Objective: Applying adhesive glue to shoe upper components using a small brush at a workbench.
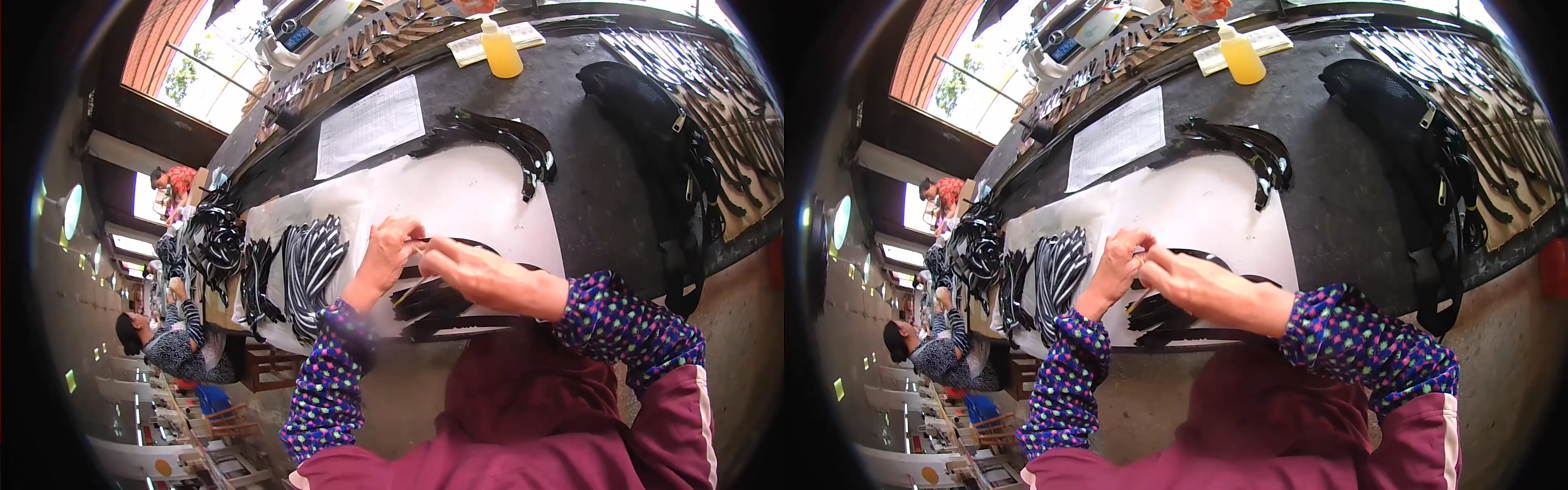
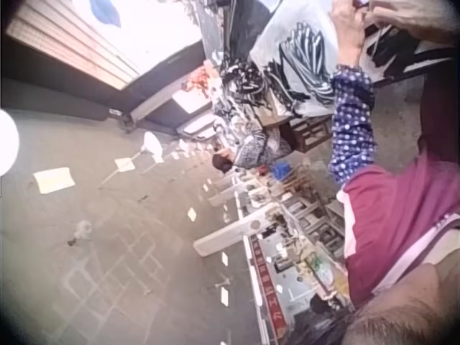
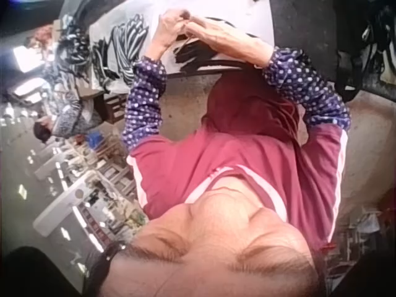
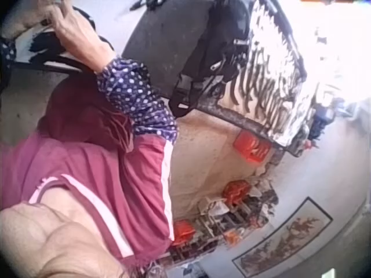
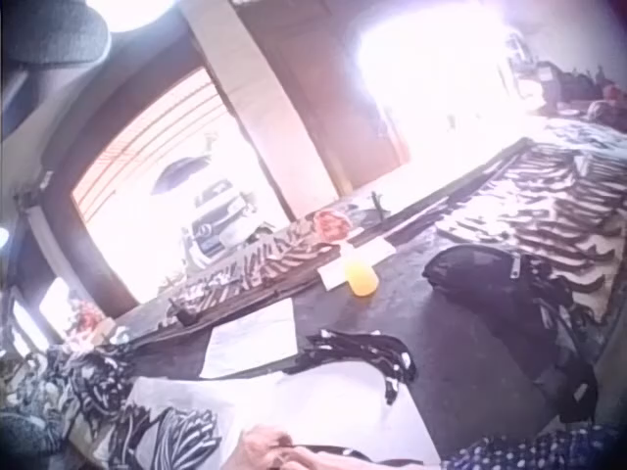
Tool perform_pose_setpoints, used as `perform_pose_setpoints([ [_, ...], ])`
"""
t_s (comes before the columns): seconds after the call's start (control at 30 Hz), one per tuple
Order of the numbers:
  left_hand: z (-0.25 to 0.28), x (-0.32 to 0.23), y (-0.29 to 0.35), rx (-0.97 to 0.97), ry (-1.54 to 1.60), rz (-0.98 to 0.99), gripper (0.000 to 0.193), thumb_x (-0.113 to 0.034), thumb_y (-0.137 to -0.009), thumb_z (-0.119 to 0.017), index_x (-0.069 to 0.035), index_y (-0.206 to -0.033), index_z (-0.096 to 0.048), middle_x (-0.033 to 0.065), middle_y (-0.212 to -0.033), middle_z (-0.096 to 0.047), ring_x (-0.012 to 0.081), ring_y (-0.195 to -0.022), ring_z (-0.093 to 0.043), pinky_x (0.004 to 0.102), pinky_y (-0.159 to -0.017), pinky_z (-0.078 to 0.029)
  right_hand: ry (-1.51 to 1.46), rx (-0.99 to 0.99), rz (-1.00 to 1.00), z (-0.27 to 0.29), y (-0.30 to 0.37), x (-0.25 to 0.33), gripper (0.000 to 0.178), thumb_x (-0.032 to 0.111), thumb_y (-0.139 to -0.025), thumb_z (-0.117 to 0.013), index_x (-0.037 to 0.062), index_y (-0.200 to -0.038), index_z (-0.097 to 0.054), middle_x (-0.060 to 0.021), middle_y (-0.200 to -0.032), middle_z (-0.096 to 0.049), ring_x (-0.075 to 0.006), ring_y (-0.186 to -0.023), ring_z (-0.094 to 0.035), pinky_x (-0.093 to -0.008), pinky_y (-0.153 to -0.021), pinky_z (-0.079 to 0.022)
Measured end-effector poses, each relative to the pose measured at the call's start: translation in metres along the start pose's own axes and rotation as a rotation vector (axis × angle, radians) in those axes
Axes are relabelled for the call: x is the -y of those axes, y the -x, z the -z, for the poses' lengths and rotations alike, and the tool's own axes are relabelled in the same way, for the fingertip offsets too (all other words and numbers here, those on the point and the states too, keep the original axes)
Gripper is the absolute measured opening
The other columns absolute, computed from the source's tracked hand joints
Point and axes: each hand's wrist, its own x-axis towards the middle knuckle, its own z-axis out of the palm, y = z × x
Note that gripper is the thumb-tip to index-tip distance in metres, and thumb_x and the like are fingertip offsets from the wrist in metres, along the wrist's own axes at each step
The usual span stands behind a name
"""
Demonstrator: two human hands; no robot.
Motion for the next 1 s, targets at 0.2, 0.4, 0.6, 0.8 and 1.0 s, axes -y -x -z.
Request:
perform_pose_setpoints([
  [0.2,0.040,-0.008,-0.032,-0.019,-0.241,-0.245,0.008,-0.018,-0.084,-0.072,-0.012,-0.090,-0.070,0.0031,-0.090,-0.066,0.0240,-0.092,-0.063,0.0389,-0.088,-0.044,0.482,0.085,0.058,-0.036,0.020,-0.002,0.017,0.008,-0.079,-0.061,-0.0006,-0.094,-0.056,-0.0129,-0.095,-0.051,-0.0253,-0.089,-0.058,-0.0348,-0.082,-0.050],
  [0.4,0.107,-0.045,-0.122,-0.199,-0.145,-0.338,0.014,0.000,-0.083,-0.072,-0.003,-0.097,-0.073,0.0073,-0.090,-0.067,0.0204,-0.087,-0.066,0.0308,-0.079,-0.052,0.709,0.242,0.133,-0.030,0.020,-0.001,0.024,0.011,-0.079,-0.062,-0.0026,-0.099,-0.061,-0.0113,-0.094,-0.052,-0.0217,-0.090,-0.052,-0.0299,-0.080,-0.048],
  [0.6,0.071,-0.043,-0.205,0.115,0.323,-0.105,0.019,-0.009,-0.083,-0.080,-0.005,-0.100,-0.072,0.0007,-0.083,-0.067,0.0089,-0.079,-0.061,0.0266,-0.073,-0.051,0.321,0.072,-0.056,-0.036,0.026,-0.001,0.026,0.002,-0.081,-0.060,-0.0061,-0.105,-0.055,-0.0164,-0.101,-0.051,-0.0274,-0.095,-0.057,-0.0336,-0.084,-0.052],
  [0.8,0.019,0.006,-0.208,-0.046,-0.256,-0.219,0.032,-0.020,-0.088,-0.072,-0.008,-0.118,-0.070,0.0110,-0.121,-0.069,0.0289,-0.112,-0.065,0.0386,-0.095,-0.052,0.089,-0.015,-0.139,-0.026,0.022,0.003,0.028,-0.003,-0.083,-0.057,-0.0053,-0.110,-0.051,-0.0181,-0.107,-0.049,-0.0318,-0.096,-0.058,-0.0371,-0.081,-0.053],
  [1.0,0.053,0.002,-0.112,0.054,0.058,-0.012,0.020,-0.018,-0.091,-0.071,-0.004,-0.105,-0.073,0.0086,-0.100,-0.074,0.0208,-0.091,-0.069,0.0324,-0.084,-0.053,-0.154,-0.285,-0.331,-0.022,0.024,-0.009,0.024,-0.014,-0.087,-0.052,-0.0003,-0.106,-0.054,-0.0153,-0.100,-0.052,-0.0273,-0.082,-0.063,-0.0355,-0.073,-0.054],
])
